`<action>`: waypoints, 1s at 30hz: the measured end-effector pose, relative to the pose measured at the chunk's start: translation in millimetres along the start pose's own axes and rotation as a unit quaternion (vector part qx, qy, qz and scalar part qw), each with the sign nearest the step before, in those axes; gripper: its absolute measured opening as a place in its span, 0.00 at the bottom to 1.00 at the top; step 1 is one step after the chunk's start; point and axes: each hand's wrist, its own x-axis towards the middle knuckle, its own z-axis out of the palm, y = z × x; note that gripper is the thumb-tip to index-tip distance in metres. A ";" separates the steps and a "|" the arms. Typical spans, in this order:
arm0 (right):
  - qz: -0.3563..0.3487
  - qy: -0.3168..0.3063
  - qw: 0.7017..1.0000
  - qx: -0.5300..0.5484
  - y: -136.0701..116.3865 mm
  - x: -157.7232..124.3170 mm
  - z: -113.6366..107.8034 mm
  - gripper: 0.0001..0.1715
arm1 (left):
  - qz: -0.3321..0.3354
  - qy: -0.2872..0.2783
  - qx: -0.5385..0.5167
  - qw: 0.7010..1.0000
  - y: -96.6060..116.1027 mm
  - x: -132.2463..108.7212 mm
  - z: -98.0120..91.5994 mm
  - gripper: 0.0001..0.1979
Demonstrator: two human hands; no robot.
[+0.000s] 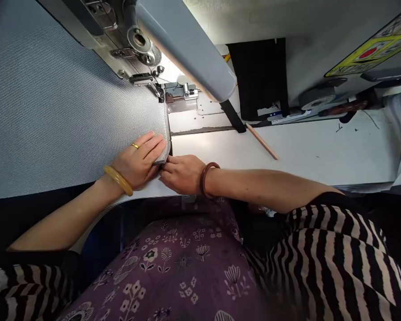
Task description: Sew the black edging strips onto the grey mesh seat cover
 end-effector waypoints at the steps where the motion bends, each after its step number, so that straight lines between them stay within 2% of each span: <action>1: 0.002 -0.011 1.000 0.005 -0.5 0.1 -0.2 0.17 | 0.004 0.004 0.011 1.000 0.5 -0.1 0.0 0.24; 8: 0.010 -0.019 0.999 0.024 3.1 -0.4 1.9 0.15 | 0.034 0.040 0.066 0.996 -2.5 4.1 4.3 0.22; 15: 0.017 -0.034 0.999 0.028 15.7 5.7 2.1 0.14 | 0.002 -0.012 0.022 1.000 -16.6 18.5 0.2 0.23; 23: 0.057 -0.048 0.996 0.050 27.0 10.4 0.0 0.17 | -0.008 -0.019 0.000 1.000 -30.9 35.0 -2.0 0.21; 30: 0.070 -0.040 0.996 0.029 35.8 17.2 4.6 0.19 | -0.023 -0.029 -0.007 0.999 -46.5 45.1 0.5 0.20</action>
